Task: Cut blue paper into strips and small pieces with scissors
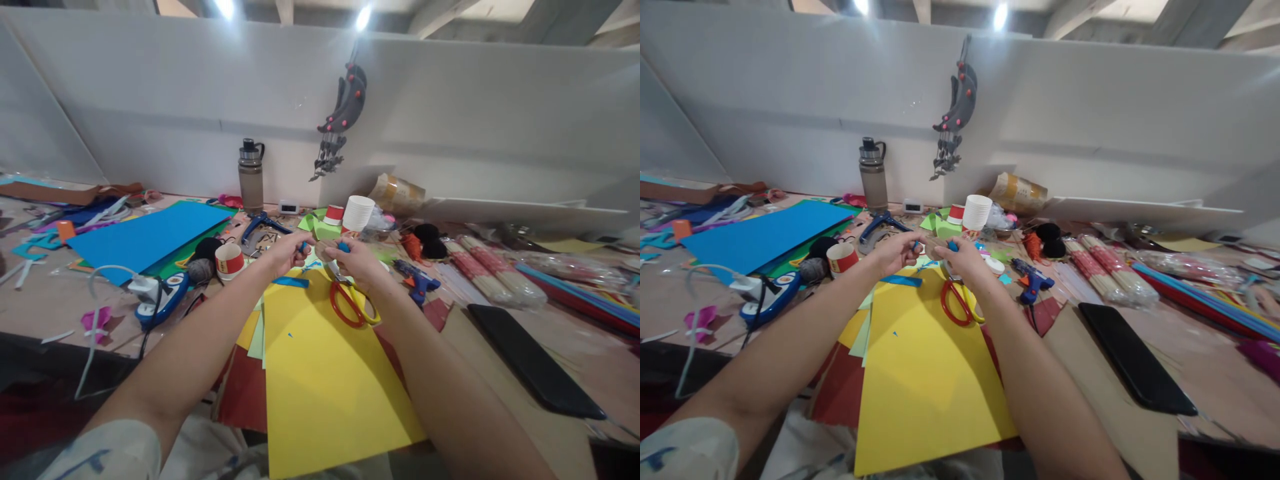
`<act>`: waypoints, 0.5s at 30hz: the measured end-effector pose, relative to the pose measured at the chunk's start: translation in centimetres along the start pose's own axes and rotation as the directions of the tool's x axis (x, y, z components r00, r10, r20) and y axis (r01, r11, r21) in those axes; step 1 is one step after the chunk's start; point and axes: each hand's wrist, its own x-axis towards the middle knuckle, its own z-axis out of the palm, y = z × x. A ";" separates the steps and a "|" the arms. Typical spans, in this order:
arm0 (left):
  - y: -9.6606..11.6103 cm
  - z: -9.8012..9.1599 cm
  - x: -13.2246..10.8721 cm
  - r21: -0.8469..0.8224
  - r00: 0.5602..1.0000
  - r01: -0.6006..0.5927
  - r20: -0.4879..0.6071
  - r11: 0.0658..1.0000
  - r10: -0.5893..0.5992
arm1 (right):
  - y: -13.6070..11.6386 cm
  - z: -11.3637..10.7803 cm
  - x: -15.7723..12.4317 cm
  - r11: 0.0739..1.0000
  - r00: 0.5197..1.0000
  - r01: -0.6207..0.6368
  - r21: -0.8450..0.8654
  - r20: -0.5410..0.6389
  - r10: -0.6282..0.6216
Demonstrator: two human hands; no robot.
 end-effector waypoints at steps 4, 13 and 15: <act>-0.5 0.5 -0.2 0.045 0.993 -0.088 0.088 0.995 0.084 | 0.2 0.5 0.0 0.996 0.999 0.013 0.093 -0.033 -0.010; -0.9 0.6 0.1 0.042 0.983 -0.089 -0.155 0.995 0.095 | -0.7 0.0 0.3 0.796 0.990 -0.108 0.595 -0.008 0.140; -1.0 0.6 0.1 0.050 0.982 -0.074 -0.169 0.996 0.081 | -0.4 -0.1 0.6 0.801 0.990 -0.106 0.590 -0.010 0.138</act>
